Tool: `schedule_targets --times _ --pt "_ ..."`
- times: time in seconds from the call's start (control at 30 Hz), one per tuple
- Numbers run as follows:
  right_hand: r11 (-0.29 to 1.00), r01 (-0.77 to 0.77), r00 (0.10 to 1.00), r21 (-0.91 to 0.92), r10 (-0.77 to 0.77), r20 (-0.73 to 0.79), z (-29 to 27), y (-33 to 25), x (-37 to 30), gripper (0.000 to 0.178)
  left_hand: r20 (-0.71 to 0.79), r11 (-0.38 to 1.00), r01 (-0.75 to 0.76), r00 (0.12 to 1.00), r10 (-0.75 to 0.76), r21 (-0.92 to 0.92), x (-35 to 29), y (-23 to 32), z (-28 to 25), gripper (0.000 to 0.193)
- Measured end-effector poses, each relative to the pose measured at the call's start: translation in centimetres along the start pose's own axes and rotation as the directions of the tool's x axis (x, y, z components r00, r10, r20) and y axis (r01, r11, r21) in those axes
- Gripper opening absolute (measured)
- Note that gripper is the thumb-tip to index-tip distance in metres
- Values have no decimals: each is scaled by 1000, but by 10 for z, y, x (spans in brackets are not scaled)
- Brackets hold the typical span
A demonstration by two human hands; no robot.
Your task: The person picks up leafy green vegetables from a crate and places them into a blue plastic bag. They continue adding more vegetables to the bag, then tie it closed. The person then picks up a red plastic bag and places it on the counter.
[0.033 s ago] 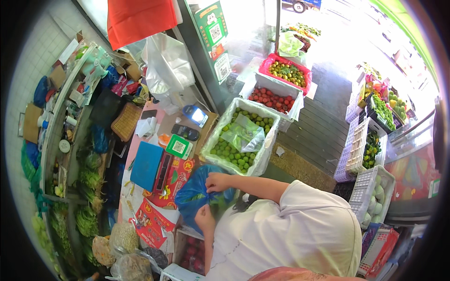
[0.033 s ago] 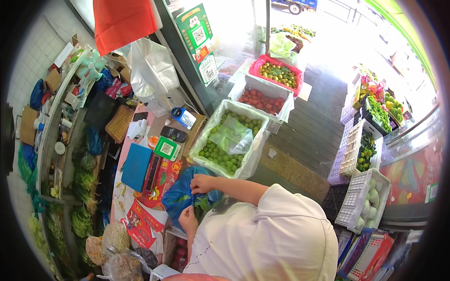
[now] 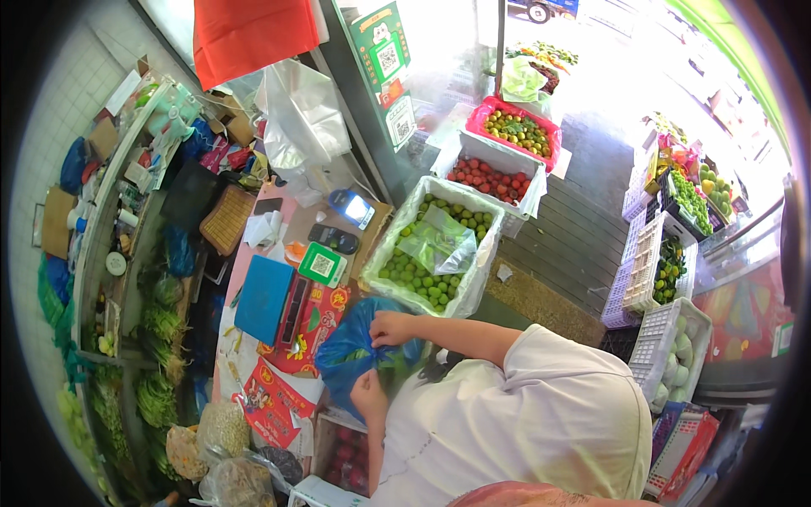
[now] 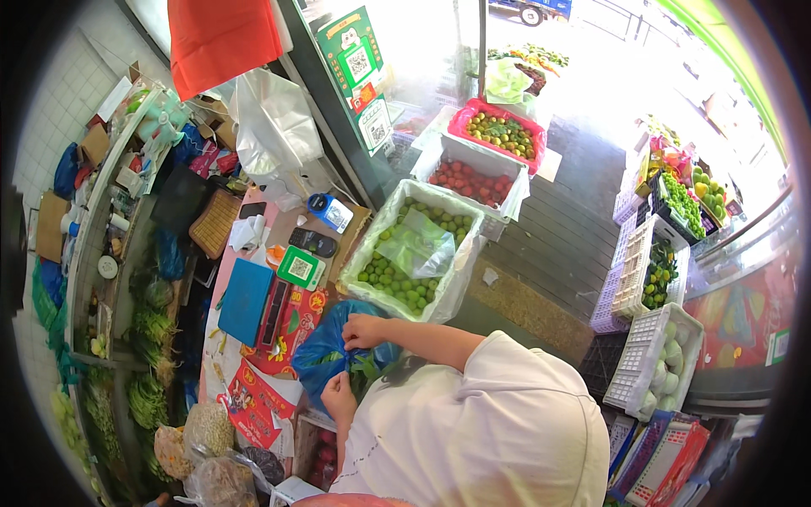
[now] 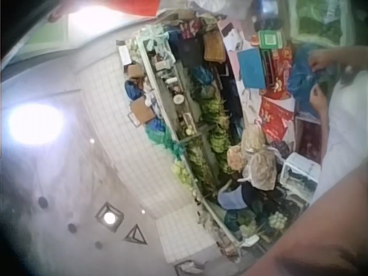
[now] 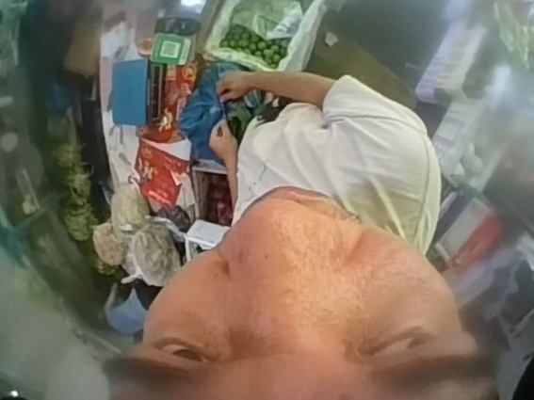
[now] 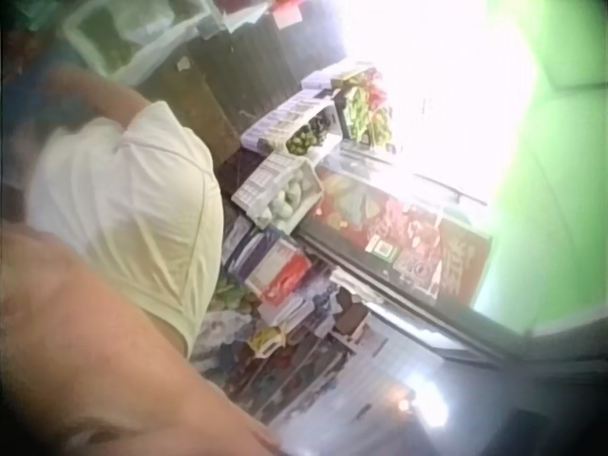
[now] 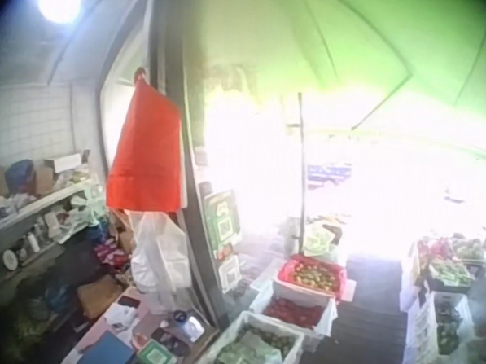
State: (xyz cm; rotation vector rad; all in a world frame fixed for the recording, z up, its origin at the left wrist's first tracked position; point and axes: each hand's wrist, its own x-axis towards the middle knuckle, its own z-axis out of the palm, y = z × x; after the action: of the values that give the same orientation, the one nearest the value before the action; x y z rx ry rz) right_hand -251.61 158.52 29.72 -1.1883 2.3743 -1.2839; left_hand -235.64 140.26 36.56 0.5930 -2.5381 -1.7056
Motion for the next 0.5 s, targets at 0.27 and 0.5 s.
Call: schedule_targets --times 0.27,0.5 --pt "998 -69 997 9 69 19 21 4 14 24 -54 997 62 996 -65 -43 -9 -21 -19 25" --pt "982 -170 982 88 161 98 16 3 19 24 13 1000 23 1000 -23 -12 -17 -24 -30 24"
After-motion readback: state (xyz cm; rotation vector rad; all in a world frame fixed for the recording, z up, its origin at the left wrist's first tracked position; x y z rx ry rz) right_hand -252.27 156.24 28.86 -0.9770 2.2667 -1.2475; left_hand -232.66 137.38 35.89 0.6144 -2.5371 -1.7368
